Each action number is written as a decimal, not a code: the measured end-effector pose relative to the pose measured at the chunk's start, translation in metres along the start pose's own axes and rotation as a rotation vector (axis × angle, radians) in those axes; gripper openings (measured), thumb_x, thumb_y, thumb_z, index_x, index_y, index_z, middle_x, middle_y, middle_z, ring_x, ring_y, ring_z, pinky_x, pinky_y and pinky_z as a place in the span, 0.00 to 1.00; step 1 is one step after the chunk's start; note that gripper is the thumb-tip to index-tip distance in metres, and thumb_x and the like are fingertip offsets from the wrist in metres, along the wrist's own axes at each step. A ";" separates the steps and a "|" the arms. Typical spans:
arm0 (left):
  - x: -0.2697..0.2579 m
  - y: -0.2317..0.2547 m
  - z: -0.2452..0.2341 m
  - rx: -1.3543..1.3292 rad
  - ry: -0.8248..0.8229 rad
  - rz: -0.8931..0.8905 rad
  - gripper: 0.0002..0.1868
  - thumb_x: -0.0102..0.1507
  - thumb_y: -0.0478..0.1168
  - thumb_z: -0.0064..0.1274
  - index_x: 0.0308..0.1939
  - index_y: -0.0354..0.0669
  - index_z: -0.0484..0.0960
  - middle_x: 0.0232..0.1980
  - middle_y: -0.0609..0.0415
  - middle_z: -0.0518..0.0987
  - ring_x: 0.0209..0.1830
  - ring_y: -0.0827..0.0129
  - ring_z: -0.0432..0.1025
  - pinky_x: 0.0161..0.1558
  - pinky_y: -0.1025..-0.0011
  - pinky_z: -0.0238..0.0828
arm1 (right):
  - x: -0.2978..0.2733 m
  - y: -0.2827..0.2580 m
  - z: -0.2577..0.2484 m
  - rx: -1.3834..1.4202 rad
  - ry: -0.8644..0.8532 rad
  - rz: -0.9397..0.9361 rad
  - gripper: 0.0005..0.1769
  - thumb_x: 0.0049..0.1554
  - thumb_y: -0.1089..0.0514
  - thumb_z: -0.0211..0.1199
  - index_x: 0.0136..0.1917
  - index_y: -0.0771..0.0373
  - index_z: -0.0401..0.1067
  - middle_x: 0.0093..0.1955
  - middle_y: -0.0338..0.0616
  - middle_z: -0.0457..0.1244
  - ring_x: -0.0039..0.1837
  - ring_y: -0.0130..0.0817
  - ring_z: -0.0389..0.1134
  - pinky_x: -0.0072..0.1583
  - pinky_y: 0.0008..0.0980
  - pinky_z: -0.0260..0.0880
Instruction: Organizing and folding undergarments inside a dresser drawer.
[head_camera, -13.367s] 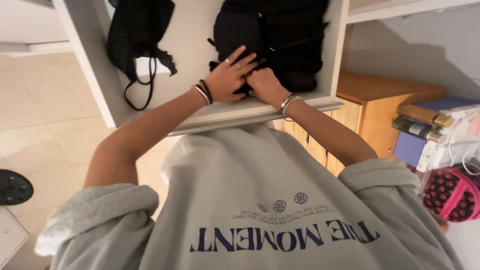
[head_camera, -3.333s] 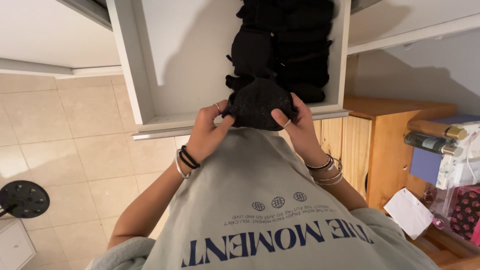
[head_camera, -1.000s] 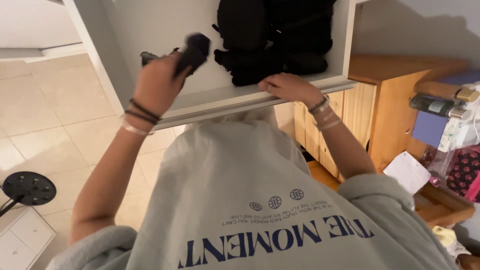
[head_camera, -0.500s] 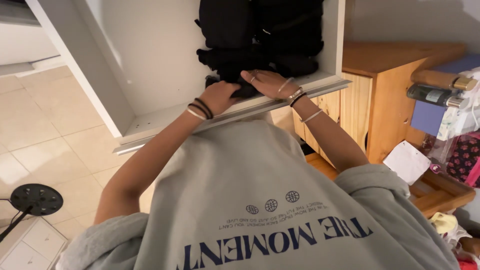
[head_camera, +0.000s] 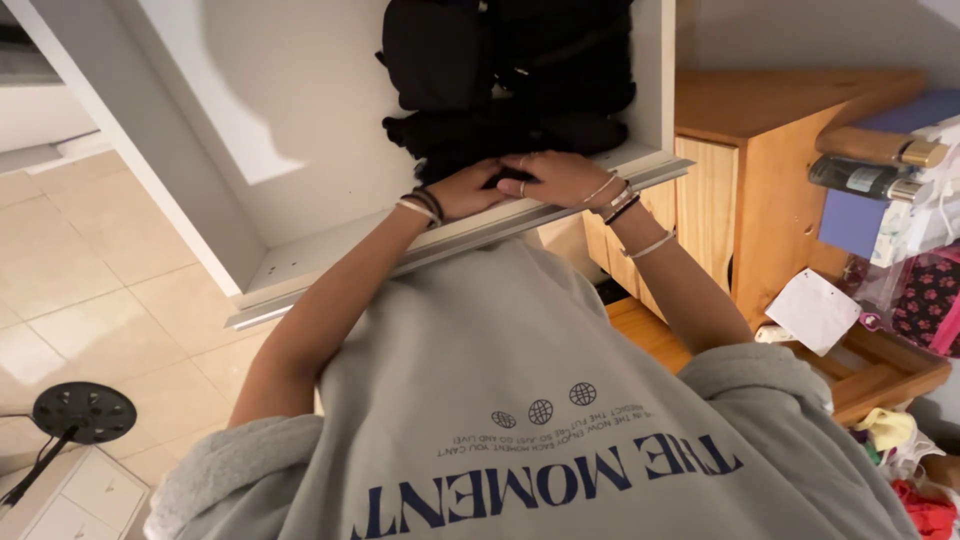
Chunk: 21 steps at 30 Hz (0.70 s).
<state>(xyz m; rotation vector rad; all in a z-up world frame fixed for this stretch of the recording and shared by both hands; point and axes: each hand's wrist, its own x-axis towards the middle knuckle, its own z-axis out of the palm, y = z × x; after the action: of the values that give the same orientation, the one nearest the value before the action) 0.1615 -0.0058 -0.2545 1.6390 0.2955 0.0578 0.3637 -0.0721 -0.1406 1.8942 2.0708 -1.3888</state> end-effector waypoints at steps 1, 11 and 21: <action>-0.009 0.008 -0.004 -0.064 -0.007 0.074 0.27 0.69 0.42 0.53 0.67 0.28 0.70 0.62 0.32 0.75 0.61 0.44 0.71 0.61 0.58 0.65 | -0.002 0.001 0.001 0.027 -0.047 -0.002 0.33 0.63 0.34 0.50 0.70 0.58 0.69 0.60 0.55 0.68 0.60 0.53 0.69 0.60 0.45 0.69; -0.049 -0.032 -0.039 -0.442 1.144 -0.106 0.29 0.69 0.39 0.49 0.74 0.40 0.64 0.73 0.46 0.69 0.66 0.62 0.70 0.68 0.63 0.70 | 0.000 -0.007 0.010 -0.060 -0.071 -0.026 0.31 0.65 0.34 0.44 0.68 0.55 0.70 0.66 0.51 0.66 0.64 0.53 0.66 0.62 0.47 0.66; 0.025 0.007 -0.049 -0.048 1.147 0.088 0.33 0.79 0.55 0.29 0.82 0.38 0.54 0.85 0.44 0.57 0.87 0.54 0.53 0.85 0.60 0.46 | 0.010 -0.004 0.027 -0.223 0.069 -0.027 0.23 0.62 0.38 0.52 0.59 0.50 0.78 0.51 0.47 0.70 0.52 0.50 0.72 0.53 0.50 0.70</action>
<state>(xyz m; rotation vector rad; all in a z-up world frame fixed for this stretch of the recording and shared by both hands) 0.1757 0.0473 -0.2468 1.4139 1.0697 1.0777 0.3439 -0.0799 -0.1600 1.8550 2.1839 -1.0580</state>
